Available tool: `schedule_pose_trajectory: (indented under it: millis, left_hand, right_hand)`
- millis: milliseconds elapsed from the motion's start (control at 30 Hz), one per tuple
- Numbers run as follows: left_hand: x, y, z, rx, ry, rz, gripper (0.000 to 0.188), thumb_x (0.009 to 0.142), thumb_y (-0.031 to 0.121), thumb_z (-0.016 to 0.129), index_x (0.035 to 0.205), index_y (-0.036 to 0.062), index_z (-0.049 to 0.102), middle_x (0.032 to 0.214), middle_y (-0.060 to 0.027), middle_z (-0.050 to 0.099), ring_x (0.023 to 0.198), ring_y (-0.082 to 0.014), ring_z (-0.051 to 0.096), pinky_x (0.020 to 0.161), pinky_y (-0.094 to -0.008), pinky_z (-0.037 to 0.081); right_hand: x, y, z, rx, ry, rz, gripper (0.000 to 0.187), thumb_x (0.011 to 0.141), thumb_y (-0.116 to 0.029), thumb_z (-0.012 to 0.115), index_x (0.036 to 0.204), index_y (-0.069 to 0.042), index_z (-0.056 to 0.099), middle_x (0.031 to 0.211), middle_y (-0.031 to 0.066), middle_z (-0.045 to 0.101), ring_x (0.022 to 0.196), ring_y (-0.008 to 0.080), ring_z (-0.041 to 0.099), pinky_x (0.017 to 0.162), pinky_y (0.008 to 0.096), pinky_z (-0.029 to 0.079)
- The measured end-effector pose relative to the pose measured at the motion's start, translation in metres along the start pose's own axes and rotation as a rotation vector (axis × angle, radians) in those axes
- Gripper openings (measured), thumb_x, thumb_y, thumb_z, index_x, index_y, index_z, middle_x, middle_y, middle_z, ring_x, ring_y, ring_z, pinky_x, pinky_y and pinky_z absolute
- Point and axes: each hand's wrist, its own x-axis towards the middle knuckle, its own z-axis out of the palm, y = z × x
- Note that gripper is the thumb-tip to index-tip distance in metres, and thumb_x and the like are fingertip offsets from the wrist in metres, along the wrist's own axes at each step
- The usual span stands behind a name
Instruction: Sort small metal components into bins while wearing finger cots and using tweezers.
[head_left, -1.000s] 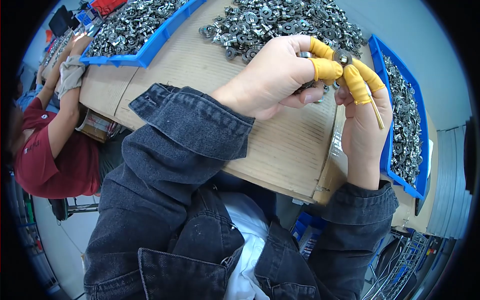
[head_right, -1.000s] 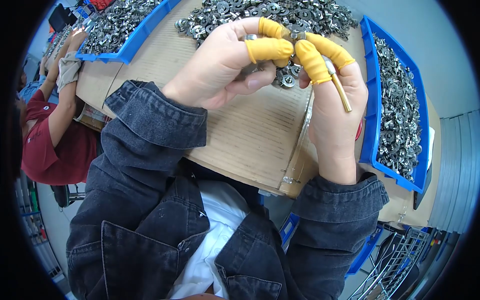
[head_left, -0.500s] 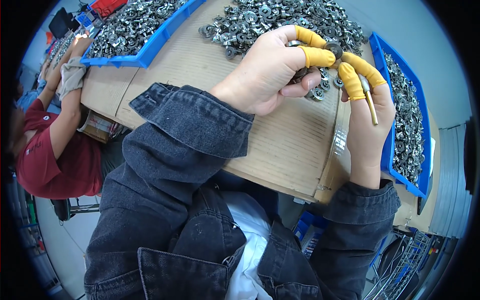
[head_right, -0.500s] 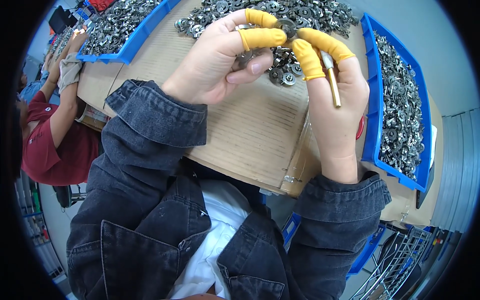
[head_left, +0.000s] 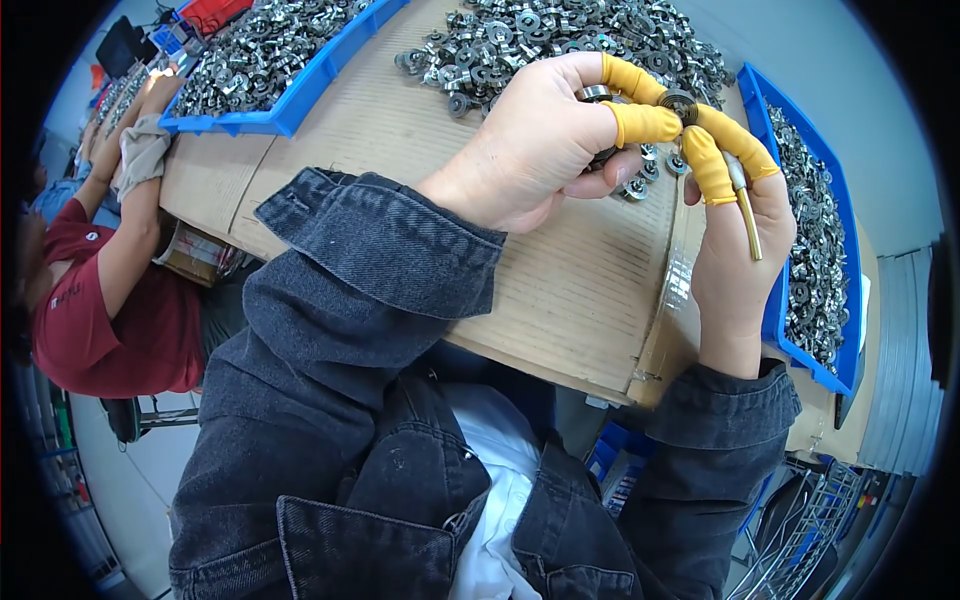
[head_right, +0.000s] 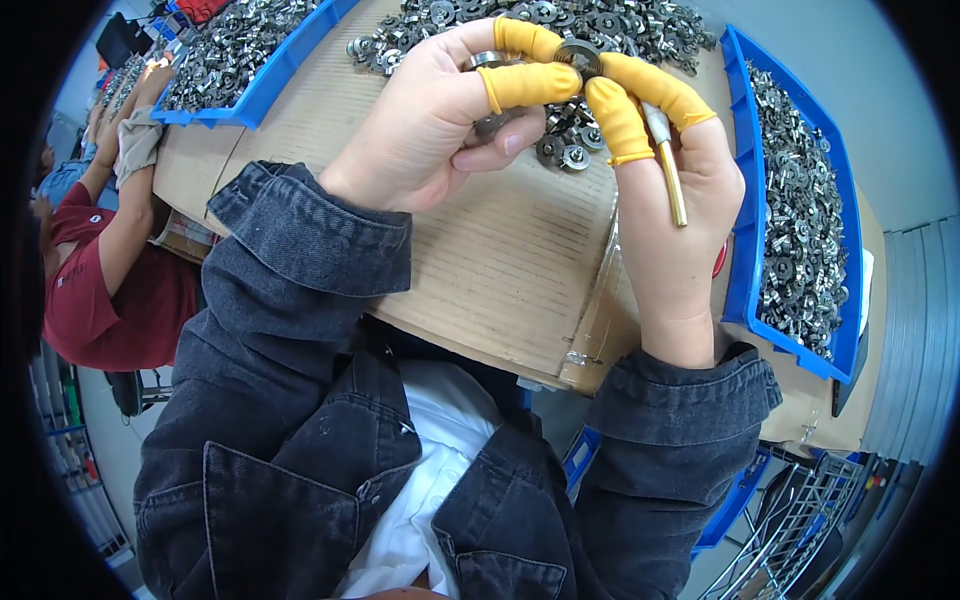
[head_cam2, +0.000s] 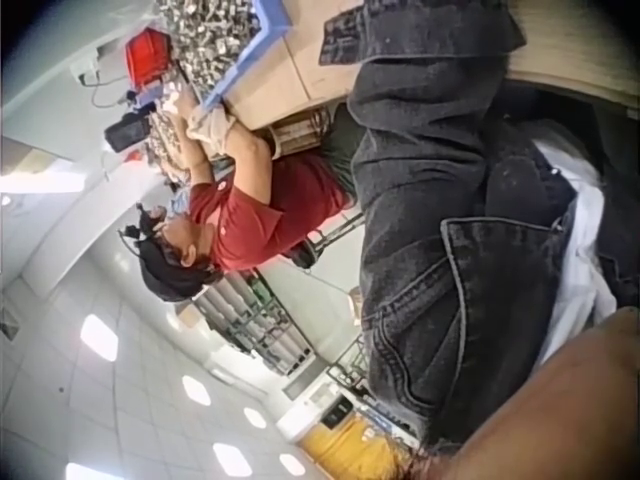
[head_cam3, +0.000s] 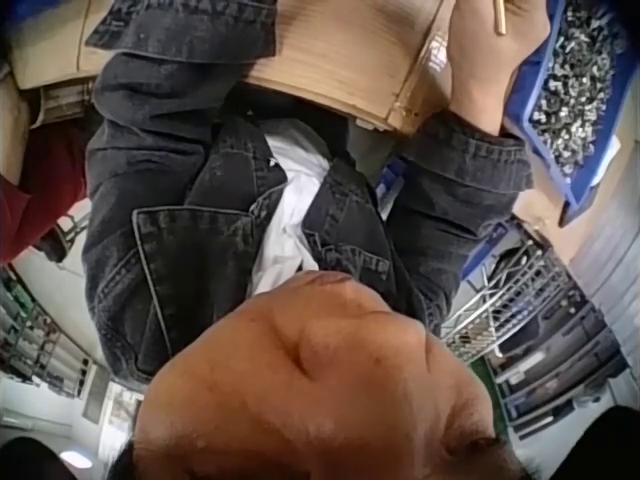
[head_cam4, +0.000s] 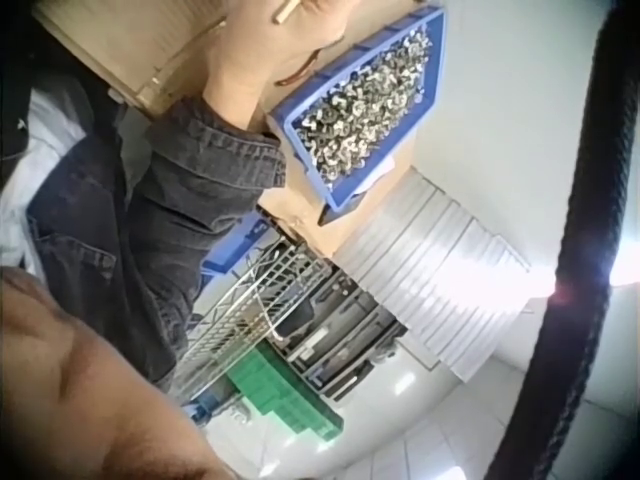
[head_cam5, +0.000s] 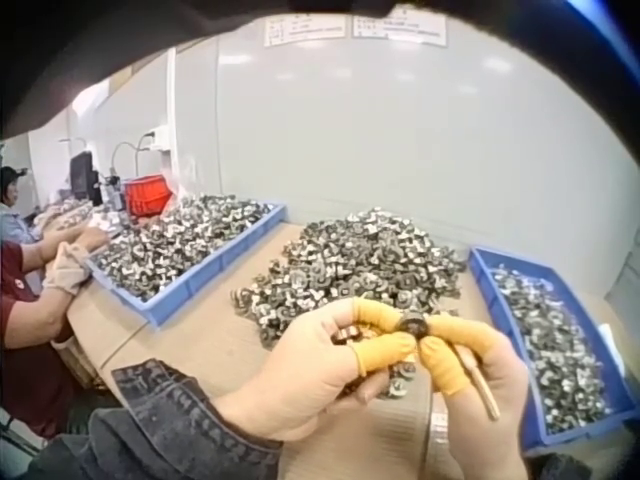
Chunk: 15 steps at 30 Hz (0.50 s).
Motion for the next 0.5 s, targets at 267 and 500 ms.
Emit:
schedule_pose_trajectory:
  millis: [267, 500]
  left_hand:
    - [0.0016, -0.0019, 0.0015, 0.103, 0.068, 0.042, 0.022, 0.087, -0.001, 0.063, 0.108, -0.0046, 0.059, 0.069, -0.0059, 0.059, 0.048, -0.0048, 0.051, 0.037, -0.0123, 0.036]
    - [-0.0005, -0.0013, 0.0023, 0.122, 0.074, 0.028, 0.023, 0.085, -0.002, 0.063, 0.108, -0.0053, 0.061, 0.069, -0.0058, 0.059, 0.048, -0.0051, 0.050, 0.037, -0.0126, 0.036]
  right_hand:
    - [0.0003, -0.0009, -0.0004, 0.064, -0.007, 0.067, 0.025, 0.087, -0.004, 0.068, 0.111, 0.000, 0.065, 0.090, 0.0065, 0.068, 0.070, 0.0078, 0.059, 0.062, 0.0167, 0.048]
    - [0.0017, 0.0014, -0.0013, 0.157, 0.036, 0.161, 0.022, 0.088, -0.004, 0.067, 0.110, -0.001, 0.066, 0.085, 0.0047, 0.066, 0.065, 0.0059, 0.054, 0.057, 0.0159, 0.043]
